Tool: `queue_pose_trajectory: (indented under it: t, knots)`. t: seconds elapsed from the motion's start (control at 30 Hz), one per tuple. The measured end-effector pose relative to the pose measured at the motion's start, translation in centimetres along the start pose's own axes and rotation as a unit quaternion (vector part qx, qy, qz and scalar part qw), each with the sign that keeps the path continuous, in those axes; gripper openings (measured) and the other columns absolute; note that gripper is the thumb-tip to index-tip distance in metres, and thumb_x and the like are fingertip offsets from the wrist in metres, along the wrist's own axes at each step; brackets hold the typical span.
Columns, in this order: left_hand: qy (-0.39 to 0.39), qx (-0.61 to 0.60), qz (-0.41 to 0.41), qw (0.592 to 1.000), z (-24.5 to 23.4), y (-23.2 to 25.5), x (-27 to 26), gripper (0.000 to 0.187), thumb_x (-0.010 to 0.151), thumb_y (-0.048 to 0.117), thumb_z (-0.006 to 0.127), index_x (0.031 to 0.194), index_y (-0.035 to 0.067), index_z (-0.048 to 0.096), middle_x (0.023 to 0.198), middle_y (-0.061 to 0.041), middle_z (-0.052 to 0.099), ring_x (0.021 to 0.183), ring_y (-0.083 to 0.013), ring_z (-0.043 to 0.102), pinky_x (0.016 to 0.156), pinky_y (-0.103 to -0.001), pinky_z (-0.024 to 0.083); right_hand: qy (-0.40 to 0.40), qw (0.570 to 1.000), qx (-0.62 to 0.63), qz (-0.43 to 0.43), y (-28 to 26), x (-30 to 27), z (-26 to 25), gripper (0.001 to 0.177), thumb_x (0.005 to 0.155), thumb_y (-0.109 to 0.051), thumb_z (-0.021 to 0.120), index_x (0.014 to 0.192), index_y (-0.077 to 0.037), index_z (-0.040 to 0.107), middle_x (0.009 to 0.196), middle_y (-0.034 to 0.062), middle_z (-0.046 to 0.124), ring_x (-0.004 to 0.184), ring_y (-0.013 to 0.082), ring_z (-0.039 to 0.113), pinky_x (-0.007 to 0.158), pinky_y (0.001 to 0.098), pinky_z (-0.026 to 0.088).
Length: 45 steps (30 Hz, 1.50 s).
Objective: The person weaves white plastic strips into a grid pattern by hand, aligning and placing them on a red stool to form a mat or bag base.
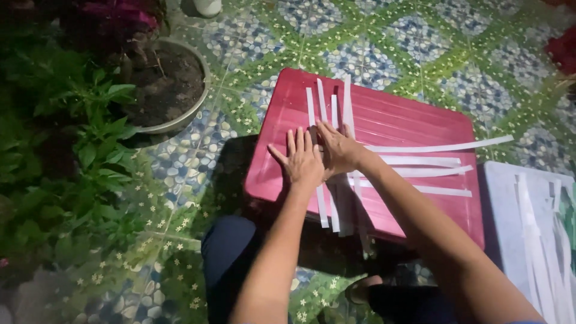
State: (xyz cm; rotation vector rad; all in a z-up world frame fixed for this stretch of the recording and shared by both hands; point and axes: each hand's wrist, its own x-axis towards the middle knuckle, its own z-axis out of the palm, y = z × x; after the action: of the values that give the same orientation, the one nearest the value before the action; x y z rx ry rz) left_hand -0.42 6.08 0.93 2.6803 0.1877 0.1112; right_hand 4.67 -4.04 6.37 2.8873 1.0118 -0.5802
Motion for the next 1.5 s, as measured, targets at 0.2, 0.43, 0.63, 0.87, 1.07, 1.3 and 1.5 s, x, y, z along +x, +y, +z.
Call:
queue_pose_trajectory:
  t: [0.2, 0.43, 0.63, 0.87, 1.07, 1.3, 1.5]
  knots:
    - [0.012, 0.08, 0.034, 0.996, -0.9, -0.5, -0.2, 0.044, 0.087, 0.021, 0.028, 0.129, 0.016, 0.041, 0.142, 0.0, 0.03, 0.134, -0.0222, 0.02, 0.101, -0.068, -0.001, -0.029, 0.999, 0.03, 0.0, -1.8, -1.2, -2.2, 0.146, 0.038, -0.065, 0.079, 0.136, 0.006, -0.002, 0.143, 0.0169, 0.024, 0.136, 0.0278, 0.013, 0.106, 0.0568, 0.003]
    - [-0.022, 0.084, 0.016, 0.996, -2.7, -0.1, -0.8, 0.045, 0.09, 0.024, 0.026, 0.134, 0.021, 0.033, 0.144, 0.001, 0.025, 0.135, -0.022, 0.016, 0.102, -0.066, -0.003, -0.04, 0.999, -0.005, 0.003, -0.8, -0.5, -0.6, 0.143, 0.038, -0.066, 0.078, 0.138, 0.001, 0.001, 0.145, 0.0112, 0.02, 0.137, 0.0249, 0.009, 0.106, 0.0571, 0.0]
    - [-0.052, 0.084, 0.009, 0.995, -3.0, 0.0, -0.7, 0.046, 0.092, 0.024, 0.022, 0.137, 0.024, 0.026, 0.146, 0.001, 0.021, 0.136, -0.0225, 0.011, 0.101, -0.066, -0.005, -0.052, 0.998, -0.003, 0.028, -0.1, -0.6, -0.5, 0.146, 0.032, -0.07, 0.079, 0.14, -0.006, 0.004, 0.144, 0.0092, 0.023, 0.137, 0.0241, 0.009, 0.105, 0.0577, -0.004]
    - [-0.066, 0.117, 0.006, 0.991, -2.7, 0.4, -0.4, 0.046, 0.092, 0.029, 0.023, 0.138, 0.027, 0.024, 0.147, -0.001, 0.018, 0.136, -0.0246, 0.007, 0.1, -0.068, -0.006, -0.044, 0.999, 0.011, 0.017, 0.5, -0.8, 0.2, 0.142, 0.036, -0.073, 0.075, 0.139, -0.004, 0.006, 0.144, 0.0088, 0.023, 0.137, 0.0246, 0.008, 0.105, 0.0575, -0.001]
    - [-0.089, 0.176, 0.008, 0.98, -1.7, 0.8, 0.4, 0.046, 0.092, 0.03, 0.021, 0.137, 0.029, 0.023, 0.147, -0.001, 0.017, 0.136, -0.0247, 0.009, 0.1, -0.069, -0.008, 0.004, 1.0, 0.019, 0.008, -0.4, -2.2, -0.9, 0.142, 0.036, -0.076, 0.073, 0.138, -0.001, 0.008, 0.144, 0.0125, 0.021, 0.136, 0.0269, 0.012, 0.106, 0.0576, 0.001]
    - [-0.062, 0.122, 0.015, 0.99, -2.0, 0.1, -0.3, 0.046, 0.091, 0.029, 0.025, 0.137, 0.031, 0.025, 0.147, -0.001, 0.018, 0.136, -0.025, 0.011, 0.099, -0.07, -0.004, 0.012, 0.999, 0.05, 0.003, 2.5, -2.8, 1.4, 0.132, 0.039, -0.077, 0.071, 0.139, -0.009, 0.019, 0.145, 0.0066, 0.022, 0.135, 0.0299, 0.012, 0.102, 0.0643, 0.003]
    - [-0.071, 0.115, 0.024, 0.991, -1.5, 0.1, 0.1, 0.046, 0.091, 0.03, 0.027, 0.137, 0.033, 0.025, 0.147, -0.001, 0.018, 0.136, -0.0259, 0.009, 0.099, -0.069, -0.007, 0.014, 1.0, 0.024, 0.002, 2.2, -2.4, 1.1, 0.127, 0.04, -0.078, 0.069, 0.138, -0.011, 0.025, 0.145, 0.0062, 0.024, 0.135, 0.0315, 0.014, 0.101, 0.0643, 0.007]
